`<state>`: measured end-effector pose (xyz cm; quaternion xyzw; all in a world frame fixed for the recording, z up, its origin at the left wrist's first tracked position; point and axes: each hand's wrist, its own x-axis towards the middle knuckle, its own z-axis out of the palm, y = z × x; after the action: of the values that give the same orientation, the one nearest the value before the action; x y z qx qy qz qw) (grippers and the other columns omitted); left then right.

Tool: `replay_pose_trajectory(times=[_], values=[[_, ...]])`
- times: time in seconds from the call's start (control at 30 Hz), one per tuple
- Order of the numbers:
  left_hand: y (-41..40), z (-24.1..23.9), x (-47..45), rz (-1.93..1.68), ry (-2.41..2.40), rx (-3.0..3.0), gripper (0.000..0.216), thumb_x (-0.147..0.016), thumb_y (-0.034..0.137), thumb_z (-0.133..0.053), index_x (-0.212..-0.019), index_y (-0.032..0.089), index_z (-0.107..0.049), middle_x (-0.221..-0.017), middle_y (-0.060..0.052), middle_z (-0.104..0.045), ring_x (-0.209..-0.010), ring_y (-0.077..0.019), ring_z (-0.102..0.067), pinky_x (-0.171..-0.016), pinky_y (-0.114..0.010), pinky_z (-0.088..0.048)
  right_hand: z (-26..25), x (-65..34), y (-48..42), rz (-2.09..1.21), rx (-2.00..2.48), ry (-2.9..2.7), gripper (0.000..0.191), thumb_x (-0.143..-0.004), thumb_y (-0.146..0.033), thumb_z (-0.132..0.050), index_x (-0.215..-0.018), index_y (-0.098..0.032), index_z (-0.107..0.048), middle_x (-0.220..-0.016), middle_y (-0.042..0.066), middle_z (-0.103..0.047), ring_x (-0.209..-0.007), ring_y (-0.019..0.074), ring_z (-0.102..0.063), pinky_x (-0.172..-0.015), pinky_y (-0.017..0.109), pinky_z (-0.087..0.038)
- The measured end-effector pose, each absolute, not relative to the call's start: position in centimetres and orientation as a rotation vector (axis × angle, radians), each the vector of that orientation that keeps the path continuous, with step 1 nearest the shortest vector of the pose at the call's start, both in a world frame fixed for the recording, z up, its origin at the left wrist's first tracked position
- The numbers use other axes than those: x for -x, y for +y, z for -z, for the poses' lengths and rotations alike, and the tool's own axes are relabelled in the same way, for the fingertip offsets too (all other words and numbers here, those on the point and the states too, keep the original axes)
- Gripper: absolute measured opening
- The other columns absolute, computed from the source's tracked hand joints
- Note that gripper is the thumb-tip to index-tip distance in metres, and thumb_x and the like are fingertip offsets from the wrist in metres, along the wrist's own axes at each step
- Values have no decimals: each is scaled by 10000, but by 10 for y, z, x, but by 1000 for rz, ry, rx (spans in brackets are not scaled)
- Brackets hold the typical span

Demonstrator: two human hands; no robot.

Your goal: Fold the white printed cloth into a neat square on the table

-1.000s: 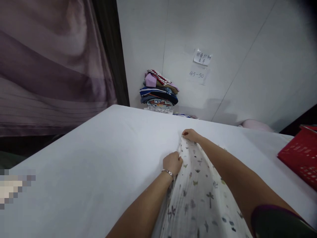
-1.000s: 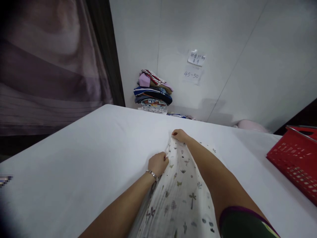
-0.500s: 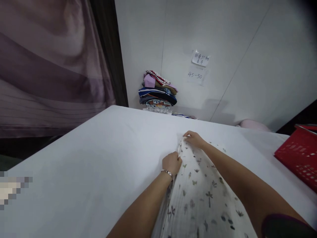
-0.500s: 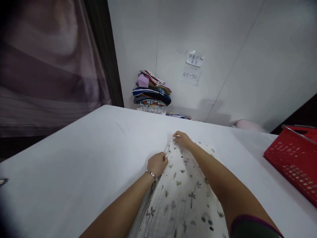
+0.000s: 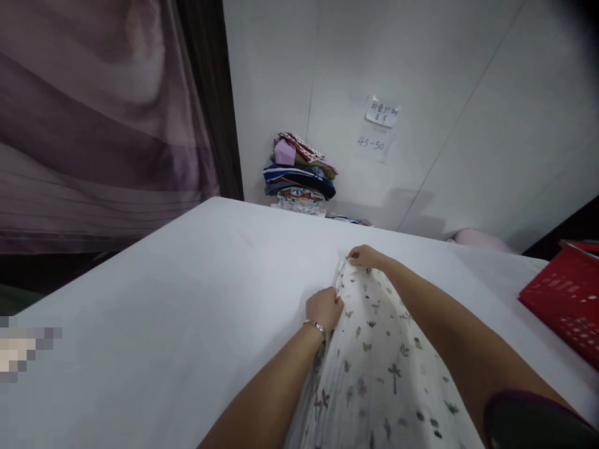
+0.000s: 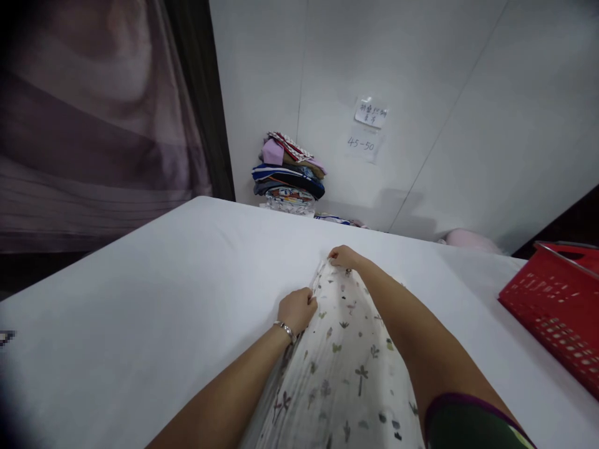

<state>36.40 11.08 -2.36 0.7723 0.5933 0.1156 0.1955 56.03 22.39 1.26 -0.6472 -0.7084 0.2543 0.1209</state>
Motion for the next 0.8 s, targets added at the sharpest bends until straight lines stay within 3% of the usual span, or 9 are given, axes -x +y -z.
replay_pose_trajectory(times=[0.2, 0.43, 0.57, 0.8], values=[[111, 24, -365, -310, 1657, -2149, 249, -806, 295, -389, -874, 208, -613, -894, -59, -670, -845, -206, -606, -669, -297, -418, -14, -552, 236, -855, 1829, -2204, 234, -574, -118, -596, -765, -198, -703, -724, -6, -687, -697, 147, -605, -608, 209, -455], [111, 23, -364, -299, 1656, -2150, 229, -821, 299, -402, -877, 209, -606, -905, -52, -671, -866, -201, -610, -671, -288, -415, -12, -553, 242, -874, 1745, -2285, 229, -524, -105, -619, -704, -211, -714, -807, -16, -703, -780, 168, -615, -679, 216, -456], [111, 23, -364, -293, 1658, -2149, 229, -819, 300, -405, -879, 212, -608, -912, -51, -671, -872, -200, -609, -673, -288, -415, -11, -550, 243, -840, 1728, -2281, 215, -511, -84, -601, -661, -202, -701, -725, -19, -692, -719, 160, -604, -659, 218, -446], [113, 25, -364, -339, 1647, -2152, 228, -798, 297, -409, -856, 215, -613, -880, -46, -673, -843, -207, -608, -662, -295, -419, -17, -576, 218, -716, 1705, -2114, 229, -629, -201, -568, -837, -171, -659, -814, 11, -668, -687, 128, -578, -612, 211, -440]])
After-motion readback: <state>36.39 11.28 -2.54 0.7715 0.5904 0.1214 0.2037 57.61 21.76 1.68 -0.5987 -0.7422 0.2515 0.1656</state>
